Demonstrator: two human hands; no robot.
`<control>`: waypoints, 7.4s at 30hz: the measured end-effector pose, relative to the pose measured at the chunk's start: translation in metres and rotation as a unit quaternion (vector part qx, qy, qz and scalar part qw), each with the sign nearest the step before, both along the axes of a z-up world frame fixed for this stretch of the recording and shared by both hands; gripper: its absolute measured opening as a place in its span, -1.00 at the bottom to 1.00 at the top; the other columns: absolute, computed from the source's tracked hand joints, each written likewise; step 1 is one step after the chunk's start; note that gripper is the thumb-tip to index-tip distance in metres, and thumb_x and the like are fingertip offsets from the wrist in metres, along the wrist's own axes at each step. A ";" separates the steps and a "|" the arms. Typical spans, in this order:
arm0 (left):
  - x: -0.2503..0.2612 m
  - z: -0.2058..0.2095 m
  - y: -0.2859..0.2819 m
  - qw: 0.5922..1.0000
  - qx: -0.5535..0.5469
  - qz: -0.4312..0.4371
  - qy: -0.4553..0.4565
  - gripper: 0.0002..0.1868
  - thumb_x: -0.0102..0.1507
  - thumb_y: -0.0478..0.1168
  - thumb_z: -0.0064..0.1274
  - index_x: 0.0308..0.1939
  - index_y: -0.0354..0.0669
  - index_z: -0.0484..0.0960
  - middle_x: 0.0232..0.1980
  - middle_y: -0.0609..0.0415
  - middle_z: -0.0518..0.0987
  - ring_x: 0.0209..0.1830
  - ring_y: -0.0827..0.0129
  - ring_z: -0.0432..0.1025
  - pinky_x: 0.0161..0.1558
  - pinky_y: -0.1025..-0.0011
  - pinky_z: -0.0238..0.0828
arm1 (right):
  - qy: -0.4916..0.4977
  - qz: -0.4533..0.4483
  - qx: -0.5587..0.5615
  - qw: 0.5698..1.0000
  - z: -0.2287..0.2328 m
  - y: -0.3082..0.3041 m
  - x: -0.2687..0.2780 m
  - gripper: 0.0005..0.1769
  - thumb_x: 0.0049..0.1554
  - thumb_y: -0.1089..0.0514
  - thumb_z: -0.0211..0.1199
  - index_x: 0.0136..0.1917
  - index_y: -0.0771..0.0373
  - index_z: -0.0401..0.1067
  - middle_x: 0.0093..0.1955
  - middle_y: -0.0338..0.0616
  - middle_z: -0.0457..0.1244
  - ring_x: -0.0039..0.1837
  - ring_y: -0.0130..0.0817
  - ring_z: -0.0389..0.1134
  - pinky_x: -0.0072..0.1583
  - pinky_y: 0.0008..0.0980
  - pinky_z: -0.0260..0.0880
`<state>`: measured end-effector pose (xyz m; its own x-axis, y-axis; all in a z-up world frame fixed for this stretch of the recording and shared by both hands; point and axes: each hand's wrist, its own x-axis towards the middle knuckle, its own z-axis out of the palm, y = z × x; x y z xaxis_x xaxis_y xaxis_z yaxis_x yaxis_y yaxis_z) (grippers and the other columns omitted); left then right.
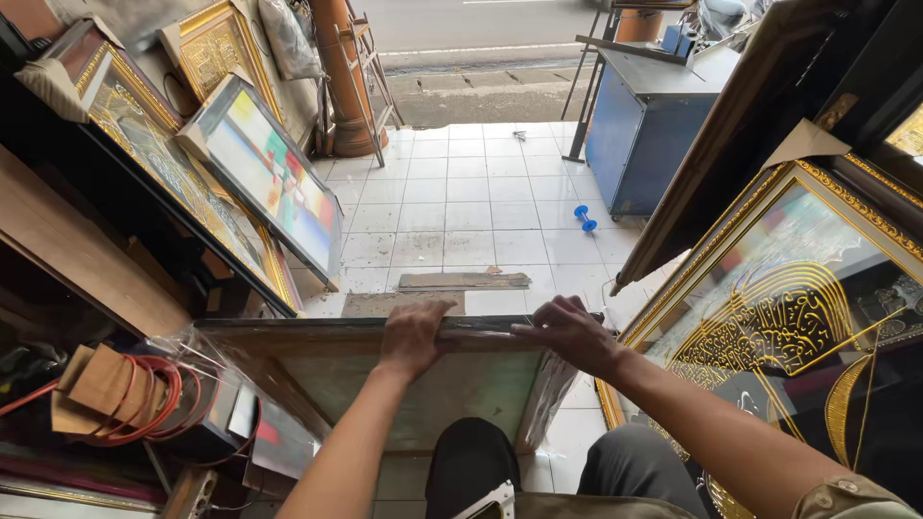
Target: The person wraps a picture frame in plastic film and secures it with a manual staple gun by hand.
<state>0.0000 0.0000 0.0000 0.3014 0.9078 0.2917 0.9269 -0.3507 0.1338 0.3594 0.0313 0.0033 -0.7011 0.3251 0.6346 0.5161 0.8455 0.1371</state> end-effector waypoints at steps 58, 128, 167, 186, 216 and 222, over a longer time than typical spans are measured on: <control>0.023 0.032 0.007 0.975 0.149 -0.001 -0.162 -0.87 0.25 0.10 0.48 -0.24 0.45 0.79 -0.22 0.46 0.59 -0.02 0.46 0.49 -0.03 0.31 0.65 | 0.115 0.076 -0.116 0.984 0.034 0.033 -0.096 -0.79 0.14 0.00 0.60 0.07 -0.10 0.73 -0.13 -0.27 0.34 -0.13 -0.26 0.45 -0.09 -0.23 0.57; 0.026 -0.001 0.025 0.972 0.003 0.064 -0.228 -0.76 0.12 0.05 0.45 -0.19 0.22 0.78 -0.16 0.17 0.71 0.12 0.08 0.55 0.23 0.13 0.45 | 0.021 -0.050 -0.764 0.643 0.041 -0.152 -0.091 -0.81 0.02 0.12 0.28 -0.15 0.28 0.52 -0.32 -0.22 0.25 -0.54 -0.52 0.07 -0.58 -0.48 -0.08; -0.029 0.006 0.044 0.954 0.070 -0.144 -0.252 -0.66 0.18 -0.38 0.47 -0.14 -0.03 0.59 -0.09 0.10 0.69 -0.03 0.10 0.54 -0.07 0.14 0.54 | 0.208 -0.261 -0.686 0.647 -0.001 -0.104 -0.103 -0.81 0.09 0.19 0.20 0.01 0.17 0.46 -0.25 -0.12 0.36 -0.22 -0.30 0.34 -0.11 -0.29 0.32; -0.035 0.035 0.052 0.948 -0.064 -0.007 -0.311 -0.73 0.25 -0.30 0.43 -0.03 0.18 0.86 -0.07 0.08 0.81 0.11 0.09 0.71 0.20 0.09 0.69 | -0.003 -0.244 -0.369 0.897 0.048 -0.056 -0.168 -0.16 0.25 -0.48 0.30 0.29 0.36 0.38 0.16 0.23 0.38 0.26 0.26 0.50 0.30 0.18 0.51; -0.042 -0.024 0.031 0.937 0.316 -0.110 -0.099 -0.72 0.31 -0.48 0.25 0.05 -0.11 0.68 0.21 0.03 0.57 0.10 0.01 0.55 -0.07 0.03 0.64 | 0.133 -0.273 -0.451 0.840 0.005 -0.066 -0.179 -0.57 0.30 -0.26 0.31 0.17 0.08 0.38 0.08 -0.02 0.44 0.10 0.09 0.46 0.05 0.09 0.40; -0.040 -0.024 0.027 0.957 0.275 -0.041 -0.088 -0.90 0.45 -0.30 0.13 0.00 0.04 0.64 0.10 0.24 0.44 0.17 0.22 0.58 0.14 0.23 0.76 | 0.133 -0.283 -0.439 0.842 -0.001 -0.049 -0.190 -0.34 0.18 -0.42 0.43 0.28 0.04 0.40 0.09 0.02 0.42 0.24 0.12 0.56 0.22 0.09 0.59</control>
